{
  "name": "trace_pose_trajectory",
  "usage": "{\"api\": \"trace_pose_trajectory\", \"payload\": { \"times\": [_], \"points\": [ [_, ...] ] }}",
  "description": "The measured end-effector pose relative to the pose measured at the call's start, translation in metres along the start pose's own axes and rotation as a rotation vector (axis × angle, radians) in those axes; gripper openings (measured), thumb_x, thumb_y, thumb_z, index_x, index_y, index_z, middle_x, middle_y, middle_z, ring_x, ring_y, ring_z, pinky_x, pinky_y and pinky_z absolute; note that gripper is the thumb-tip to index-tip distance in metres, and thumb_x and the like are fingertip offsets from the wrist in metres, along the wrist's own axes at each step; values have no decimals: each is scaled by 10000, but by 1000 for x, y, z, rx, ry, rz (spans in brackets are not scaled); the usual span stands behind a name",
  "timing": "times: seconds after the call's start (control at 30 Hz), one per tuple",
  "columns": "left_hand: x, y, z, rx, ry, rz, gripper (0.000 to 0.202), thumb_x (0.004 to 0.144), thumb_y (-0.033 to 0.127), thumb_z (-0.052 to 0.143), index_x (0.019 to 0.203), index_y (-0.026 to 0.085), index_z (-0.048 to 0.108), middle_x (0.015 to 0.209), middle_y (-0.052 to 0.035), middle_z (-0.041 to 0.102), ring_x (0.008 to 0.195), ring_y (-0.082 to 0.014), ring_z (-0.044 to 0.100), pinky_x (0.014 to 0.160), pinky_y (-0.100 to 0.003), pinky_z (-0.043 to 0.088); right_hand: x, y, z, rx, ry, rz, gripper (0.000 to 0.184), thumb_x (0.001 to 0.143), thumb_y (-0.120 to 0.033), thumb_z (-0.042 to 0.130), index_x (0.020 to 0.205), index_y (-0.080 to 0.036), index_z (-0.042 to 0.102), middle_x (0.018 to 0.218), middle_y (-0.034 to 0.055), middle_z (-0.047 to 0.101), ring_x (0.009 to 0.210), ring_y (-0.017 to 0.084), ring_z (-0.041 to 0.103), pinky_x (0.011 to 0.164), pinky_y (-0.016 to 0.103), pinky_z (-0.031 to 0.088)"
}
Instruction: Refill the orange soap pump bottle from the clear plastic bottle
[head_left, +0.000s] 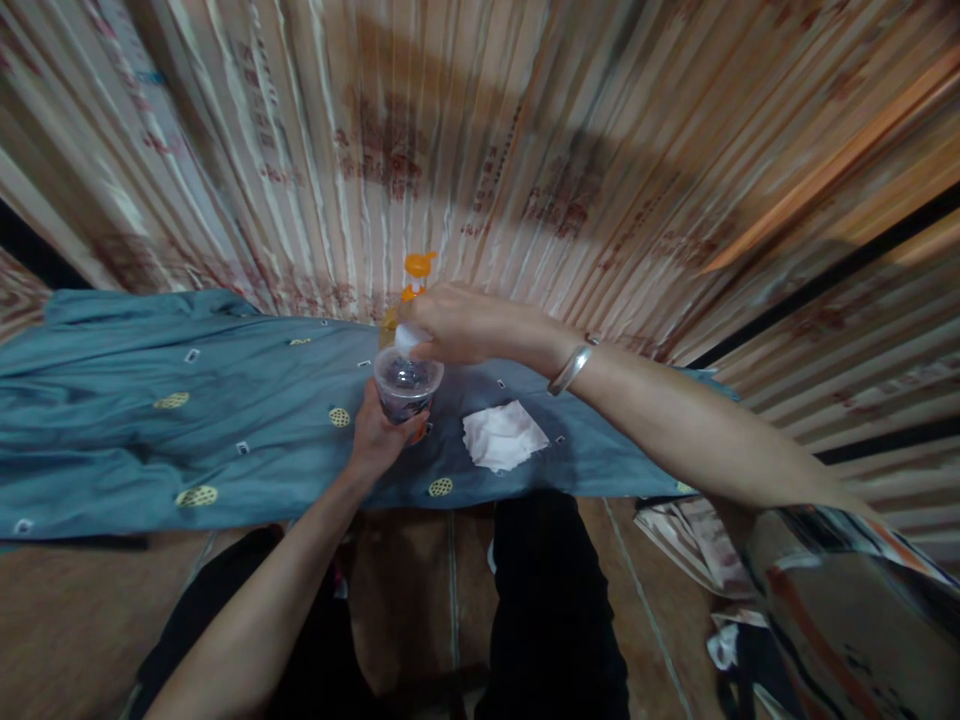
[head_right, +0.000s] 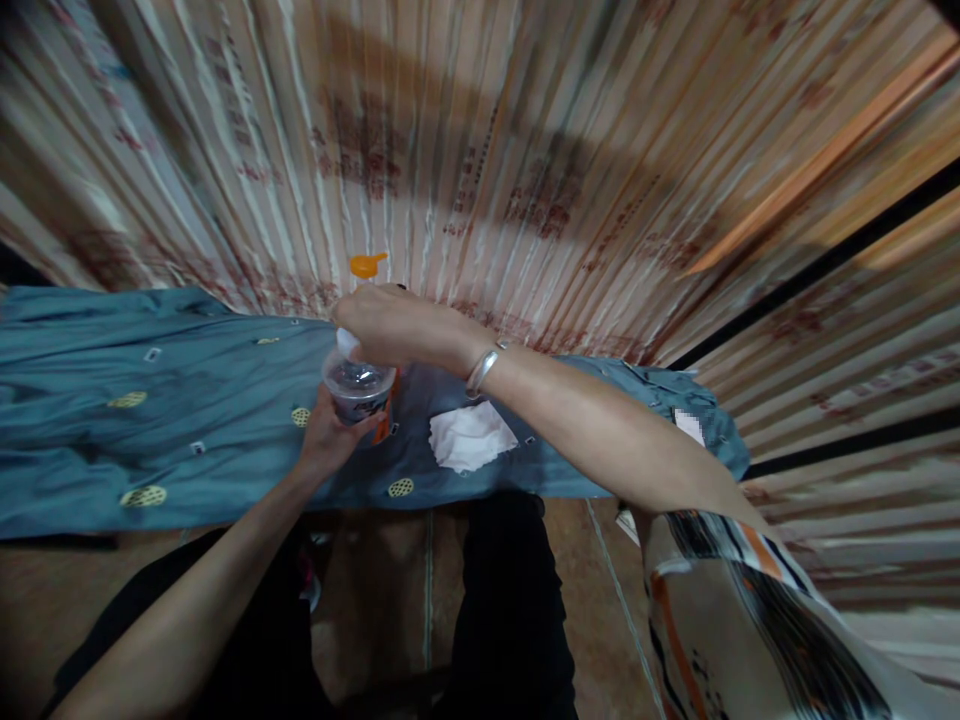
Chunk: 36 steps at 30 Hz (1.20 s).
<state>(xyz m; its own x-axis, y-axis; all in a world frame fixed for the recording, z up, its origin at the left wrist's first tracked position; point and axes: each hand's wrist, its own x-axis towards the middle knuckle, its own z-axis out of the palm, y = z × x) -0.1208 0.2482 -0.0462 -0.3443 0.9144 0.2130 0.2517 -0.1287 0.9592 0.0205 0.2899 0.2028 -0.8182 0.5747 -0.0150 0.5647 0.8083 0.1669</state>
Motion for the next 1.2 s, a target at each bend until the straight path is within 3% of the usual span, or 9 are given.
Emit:
{"api": "trace_pose_trajectory", "payload": {
  "times": [0.17, 0.33, 0.53, 0.63, 0.7, 0.8, 0.9, 1.07, 1.2],
  "points": [
    [0, 1, 1, 5, 4, -5, 768, 593, 326, 998, 1259, 265, 619, 1244, -101, 807, 1201, -387, 797, 1104, -575, 627, 7, 4, 5, 17, 43, 14, 280, 1112, -365, 764, 1245, -122, 800, 1178, 164, 842, 1149, 305, 762, 974, 385, 542],
    [-1, 4, 1, -4, 0, 4, 749, 601, 338, 983, 1250, 263, 618, 1244, -87, 815, 1200, -371, 800, 1109, -560, 628, 7, 3, -3, 54, -51, 6, 229, 1071, -232, 783, 1278, -134, 791, 1223, 142, 834, 1182, 277, 758, 1010, 369, 523],
    [-1, 5, 0, -16, 2, 7, 709, 596, 346, 979, 1200, 288, 612, 1216, -83, 817, 1172, -378, 797, 1088, -574, 630, 4, 0, -11, 43, -47, 26, 302, 1113, -326, 759, 1293, -83, 771, 1258, 195, 821, 1226, 306, 745, 1058, 405, 522],
    [-1, 5, 0, -20, -2, 8, 690, 592, 328, 978, 1175, 298, 610, 1185, -80, 819, 1149, -384, 800, 1062, -578, 640, 3, -2, -14, 49, -76, 12, 213, 1091, -212, 749, 1265, -95, 788, 1244, 178, 824, 1225, 297, 747, 1070, 401, 520],
    [-1, 5, 0, -21, -4, 7, 684, 593, 323, 975, 1171, 294, 611, 1175, -80, 823, 1140, -386, 803, 1054, -581, 644, 2, -3, -17, 73, -103, 17, 255, 1049, -144, 763, 1300, -106, 786, 1244, 164, 825, 1221, 284, 748, 1062, 387, 521],
    [-2, 6, 0, -24, -2, 12, 689, 596, 322, 975, 1180, 283, 611, 1210, -82, 826, 1178, -382, 805, 1083, -574, 640, 2, -5, -20, 95, -116, 31, 317, 1022, -144, 798, 1336, -107, 781, 1244, 164, 829, 1215, 286, 752, 1055, 387, 532],
    [-2, 7, 0, -21, -1, 17, 709, 590, 318, 976, 1197, 272, 613, 1215, -83, 824, 1192, -380, 804, 1089, -562, 639, 2, -7, -19, 78, -116, 21, 256, 1038, -166, 793, 1287, -106, 803, 1231, 169, 839, 1214, 299, 758, 1077, 409, 544],
    [-1, 6, 0, -12, -4, 12, 708, 599, 316, 967, 1211, 276, 612, 1191, -74, 823, 1159, -370, 808, 1067, -550, 640, 2, 1, -15, 76, -69, -17, 274, 1017, -102, 753, 1286, -136, 799, 1215, 146, 837, 1205, 295, 766, 1069, 415, 562],
    [-1, 4, 0, -9, -7, 5, 727, 608, 317, 965, 1238, 284, 605, 1218, -76, 817, 1192, -383, 801, 1084, -565, 634, -2, 13, -12, 116, 26, -35, 251, 1044, -148, 741, 1294, -155, 766, 1164, 95, 807, 1187, 265, 747, 1064, 396, 530]
  ]
}}
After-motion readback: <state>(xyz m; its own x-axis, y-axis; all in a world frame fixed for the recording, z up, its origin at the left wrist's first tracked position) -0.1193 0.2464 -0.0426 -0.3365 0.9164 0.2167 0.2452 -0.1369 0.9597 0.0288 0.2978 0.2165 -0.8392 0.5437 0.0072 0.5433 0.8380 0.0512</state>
